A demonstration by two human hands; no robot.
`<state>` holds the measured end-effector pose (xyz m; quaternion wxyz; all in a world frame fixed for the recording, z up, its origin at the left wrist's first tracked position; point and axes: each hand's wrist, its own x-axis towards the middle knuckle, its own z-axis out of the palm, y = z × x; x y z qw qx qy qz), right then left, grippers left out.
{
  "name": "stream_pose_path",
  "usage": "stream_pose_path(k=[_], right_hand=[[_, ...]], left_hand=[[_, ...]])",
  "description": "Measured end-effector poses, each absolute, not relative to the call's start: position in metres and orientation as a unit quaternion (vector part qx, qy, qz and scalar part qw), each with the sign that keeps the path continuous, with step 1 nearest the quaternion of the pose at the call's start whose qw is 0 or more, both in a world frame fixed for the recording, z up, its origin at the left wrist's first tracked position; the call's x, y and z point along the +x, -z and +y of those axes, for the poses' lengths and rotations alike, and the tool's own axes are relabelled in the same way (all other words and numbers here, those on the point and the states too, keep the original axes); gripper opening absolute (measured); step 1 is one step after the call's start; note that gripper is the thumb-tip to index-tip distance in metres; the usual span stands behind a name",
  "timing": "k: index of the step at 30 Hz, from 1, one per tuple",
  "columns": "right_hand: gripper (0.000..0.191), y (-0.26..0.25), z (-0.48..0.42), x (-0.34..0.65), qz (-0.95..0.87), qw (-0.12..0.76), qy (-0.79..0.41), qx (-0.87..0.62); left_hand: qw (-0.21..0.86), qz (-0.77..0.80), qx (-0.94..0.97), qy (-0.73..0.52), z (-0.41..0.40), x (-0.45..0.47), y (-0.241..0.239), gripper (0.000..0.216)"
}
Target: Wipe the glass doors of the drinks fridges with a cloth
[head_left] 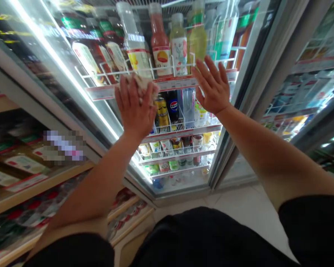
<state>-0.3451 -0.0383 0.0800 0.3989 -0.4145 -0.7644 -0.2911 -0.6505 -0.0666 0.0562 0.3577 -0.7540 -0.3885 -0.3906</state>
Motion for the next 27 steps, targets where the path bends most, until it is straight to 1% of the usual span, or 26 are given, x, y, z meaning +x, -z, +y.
stream_pose_path(k=[2,3,4,6,9,11,12,15,17,19,21,23,25,27], right_hand=[[0.056,-0.080,-0.037,-0.345,-0.766,0.402,0.293,-0.408],[0.056,-0.080,-0.037,-0.345,-0.767,0.404,0.294,-0.402],[0.056,-0.079,-0.036,-0.344,-0.768,0.407,0.295,-0.396],[0.055,-0.079,-0.036,-0.344,-0.767,0.412,0.300,-0.389],[0.055,-0.079,-0.037,-0.345,-0.765,0.409,0.306,-0.393],[0.055,-0.079,-0.037,-0.345,-0.764,0.408,0.306,-0.396],[0.055,-0.079,-0.036,-0.345,-0.764,0.408,0.305,-0.396],[0.056,-0.079,-0.035,-0.344,-0.765,0.409,0.302,-0.396],[0.056,-0.079,-0.035,-0.344,-0.766,0.406,0.301,-0.398],[0.056,-0.079,-0.036,-0.344,-0.766,0.406,0.300,-0.398],[0.055,-0.079,-0.037,-0.344,-0.766,0.407,0.301,-0.396],[0.055,-0.079,-0.037,-0.344,-0.765,0.409,0.303,-0.395],[0.056,-0.078,-0.037,-0.344,-0.766,0.408,0.308,-0.390],[0.056,-0.078,-0.036,-0.345,-0.766,0.407,0.313,-0.387]], left_hand=[[0.340,-0.362,-0.797,0.344,-0.070,-0.647,-0.033,0.054],[0.334,-0.355,-0.808,0.331,-0.069,-0.647,-0.030,0.051],[0.334,-0.351,-0.810,0.331,-0.066,-0.648,-0.034,0.049],[0.361,-0.354,-0.782,0.365,-0.056,-0.652,-0.059,0.052],[0.466,-0.336,-0.700,0.424,-0.040,-0.655,-0.096,0.056],[0.498,-0.320,-0.678,0.436,-0.040,-0.653,-0.092,0.056],[0.492,-0.311,-0.689,0.431,-0.043,-0.650,-0.081,0.055],[0.391,-0.288,-0.814,0.318,-0.058,-0.645,-0.040,0.051],[0.336,-0.300,-0.841,0.298,-0.062,-0.645,-0.037,0.047],[0.337,-0.329,-0.818,0.329,-0.055,-0.649,-0.059,0.045],[0.388,-0.348,-0.766,0.377,-0.044,-0.653,-0.087,0.046],[0.428,-0.361,-0.719,0.411,-0.038,-0.654,-0.097,0.047],[0.421,-0.370,-0.719,0.411,-0.041,-0.650,-0.080,0.045],[0.380,-0.354,-0.771,0.368,-0.052,-0.643,-0.049,0.044]])
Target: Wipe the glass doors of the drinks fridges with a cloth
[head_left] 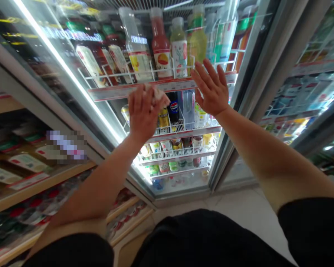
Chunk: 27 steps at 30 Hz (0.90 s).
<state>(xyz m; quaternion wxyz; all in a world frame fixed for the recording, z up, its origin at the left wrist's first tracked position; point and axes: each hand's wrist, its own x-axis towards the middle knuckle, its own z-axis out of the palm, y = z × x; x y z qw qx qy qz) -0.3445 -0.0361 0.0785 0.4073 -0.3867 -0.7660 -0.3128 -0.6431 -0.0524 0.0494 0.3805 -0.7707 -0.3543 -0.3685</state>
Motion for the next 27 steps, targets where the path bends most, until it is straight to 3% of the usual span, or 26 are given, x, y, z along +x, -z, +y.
stream_pose_path(k=[3,9,12,16,23,27], right_hand=[[0.056,-0.079,-0.037,-0.346,-0.767,0.410,0.310,-0.385],[0.057,-0.081,-0.041,-0.348,-0.764,0.418,0.302,-0.388],[0.056,-0.081,-0.041,-0.348,-0.765,0.416,0.298,-0.392],[0.056,-0.080,-0.042,-0.347,-0.769,0.414,0.293,-0.390],[0.056,-0.080,-0.042,-0.347,-0.767,0.413,0.295,-0.392],[0.056,-0.079,-0.039,-0.346,-0.766,0.408,0.310,-0.388]], left_hand=[[0.325,-0.304,-0.847,0.290,-0.065,-0.634,-0.030,0.047],[0.306,-0.351,-0.785,0.408,-0.055,-0.643,-0.108,0.056],[0.316,-0.363,-0.777,0.405,-0.060,-0.644,-0.089,0.056],[0.346,-0.342,-0.820,0.301,-0.073,-0.640,-0.042,0.047],[0.379,-0.350,-0.737,0.437,-0.040,-0.660,-0.111,0.052],[0.381,-0.346,-0.769,0.379,-0.050,-0.656,-0.072,0.046]])
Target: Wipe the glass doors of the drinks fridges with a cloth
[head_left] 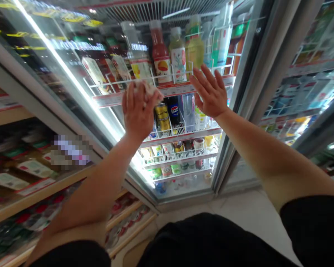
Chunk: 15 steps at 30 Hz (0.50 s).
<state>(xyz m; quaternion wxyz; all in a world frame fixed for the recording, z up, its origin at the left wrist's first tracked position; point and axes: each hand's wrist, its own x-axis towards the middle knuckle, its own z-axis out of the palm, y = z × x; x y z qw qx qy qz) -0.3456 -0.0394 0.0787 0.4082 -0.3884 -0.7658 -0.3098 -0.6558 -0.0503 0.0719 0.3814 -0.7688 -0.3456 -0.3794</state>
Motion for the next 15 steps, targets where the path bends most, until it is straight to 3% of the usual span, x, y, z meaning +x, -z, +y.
stream_pose_path(k=[4,9,15], right_hand=[[0.056,-0.080,-0.040,-0.346,-0.768,0.402,0.310,-0.391],[0.056,-0.079,-0.040,-0.346,-0.769,0.404,0.310,-0.387],[0.057,-0.077,-0.034,-0.343,-0.770,0.415,0.313,-0.370]], left_hand=[[0.337,-0.356,-0.815,0.308,-0.070,-0.648,-0.063,0.043],[0.357,-0.459,-0.695,0.423,-0.066,-0.661,-0.120,0.051],[0.340,-0.440,-0.755,0.347,-0.078,-0.654,-0.034,0.045]])
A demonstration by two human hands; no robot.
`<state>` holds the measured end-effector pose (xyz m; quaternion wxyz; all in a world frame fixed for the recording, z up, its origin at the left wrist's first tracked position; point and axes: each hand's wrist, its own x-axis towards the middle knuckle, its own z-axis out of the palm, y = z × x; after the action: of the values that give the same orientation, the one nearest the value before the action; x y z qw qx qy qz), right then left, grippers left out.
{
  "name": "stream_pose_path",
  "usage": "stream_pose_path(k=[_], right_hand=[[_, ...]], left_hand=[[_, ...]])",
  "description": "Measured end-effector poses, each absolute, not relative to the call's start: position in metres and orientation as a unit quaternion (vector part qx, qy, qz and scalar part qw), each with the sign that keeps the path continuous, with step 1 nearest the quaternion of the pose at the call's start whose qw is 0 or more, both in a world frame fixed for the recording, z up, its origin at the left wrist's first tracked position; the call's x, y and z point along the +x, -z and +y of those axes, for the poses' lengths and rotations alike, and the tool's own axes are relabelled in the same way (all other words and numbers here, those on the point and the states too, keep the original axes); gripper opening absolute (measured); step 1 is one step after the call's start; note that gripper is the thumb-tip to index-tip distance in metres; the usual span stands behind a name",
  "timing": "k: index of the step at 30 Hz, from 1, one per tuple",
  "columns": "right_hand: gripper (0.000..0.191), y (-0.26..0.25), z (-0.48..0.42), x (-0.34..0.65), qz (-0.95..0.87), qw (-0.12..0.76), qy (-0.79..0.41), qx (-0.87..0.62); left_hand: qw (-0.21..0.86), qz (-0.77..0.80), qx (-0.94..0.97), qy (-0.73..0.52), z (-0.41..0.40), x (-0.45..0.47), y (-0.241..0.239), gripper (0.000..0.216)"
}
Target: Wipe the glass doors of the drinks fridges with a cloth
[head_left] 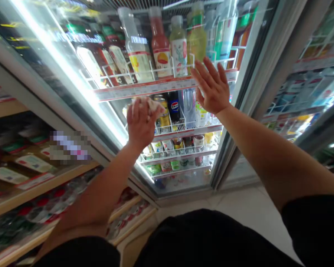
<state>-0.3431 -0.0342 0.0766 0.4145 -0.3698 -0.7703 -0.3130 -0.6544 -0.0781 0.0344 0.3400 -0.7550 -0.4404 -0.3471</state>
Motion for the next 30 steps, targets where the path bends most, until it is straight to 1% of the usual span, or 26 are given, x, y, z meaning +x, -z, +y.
stream_pose_path(k=[2,3,6,8,9,11,13,15,17,20,22,23,25,28,30], right_hand=[[0.057,-0.077,-0.033,-0.343,-0.771,0.414,0.311,-0.370],[0.057,-0.077,-0.033,-0.343,-0.771,0.413,0.313,-0.370],[0.057,-0.077,-0.034,-0.343,-0.768,0.410,0.321,-0.372],[0.057,-0.078,-0.035,-0.344,-0.767,0.411,0.320,-0.374],[0.056,-0.078,-0.036,-0.344,-0.766,0.412,0.320,-0.375],[0.057,-0.078,-0.037,-0.345,-0.765,0.414,0.320,-0.375],[0.057,-0.078,-0.037,-0.345,-0.764,0.414,0.320,-0.376],[0.057,-0.078,-0.037,-0.345,-0.765,0.413,0.320,-0.376],[0.057,-0.078,-0.037,-0.345,-0.765,0.411,0.322,-0.377],[0.056,-0.078,-0.038,-0.345,-0.763,0.410,0.320,-0.383],[0.056,-0.079,-0.039,-0.345,-0.764,0.411,0.313,-0.388],[0.056,-0.079,-0.040,-0.345,-0.765,0.410,0.309,-0.390],[0.056,-0.079,-0.041,-0.345,-0.764,0.407,0.308,-0.394],[0.057,-0.079,-0.041,-0.344,-0.767,0.396,0.317,-0.394],[0.059,-0.079,-0.040,-0.342,-0.770,0.385,0.329,-0.388]], left_hand=[[0.333,-0.427,-0.780,0.314,-0.081,-0.654,-0.025,0.042],[0.340,-0.429,-0.773,0.320,-0.082,-0.655,-0.031,0.042],[0.382,-0.455,-0.707,0.384,-0.081,-0.661,-0.069,0.049],[0.383,-0.476,-0.678,0.409,-0.081,-0.664,-0.081,0.052],[0.372,-0.487,-0.675,0.412,-0.082,-0.664,-0.076,0.052],[0.334,-0.501,-0.693,0.396,-0.085,-0.662,-0.051,0.051],[0.296,-0.492,-0.741,0.348,-0.087,-0.661,-0.020,0.047],[0.278,-0.473,-0.773,0.317,-0.087,-0.662,-0.008,0.045],[0.301,-0.478,-0.754,0.336,-0.084,-0.665,-0.023,0.046],[0.357,-0.505,-0.678,0.397,-0.080,-0.668,-0.068,0.053],[0.358,-0.507,-0.658,0.426,-0.080,-0.666,-0.080,0.055],[0.352,-0.504,-0.660,0.432,-0.080,-0.663,-0.076,0.055],[0.341,-0.488,-0.690,0.412,-0.082,-0.655,-0.052,0.052],[0.320,-0.427,-0.783,0.320,-0.082,-0.640,-0.012,0.046],[0.307,-0.390,-0.818,0.290,-0.079,-0.630,-0.007,0.046]])
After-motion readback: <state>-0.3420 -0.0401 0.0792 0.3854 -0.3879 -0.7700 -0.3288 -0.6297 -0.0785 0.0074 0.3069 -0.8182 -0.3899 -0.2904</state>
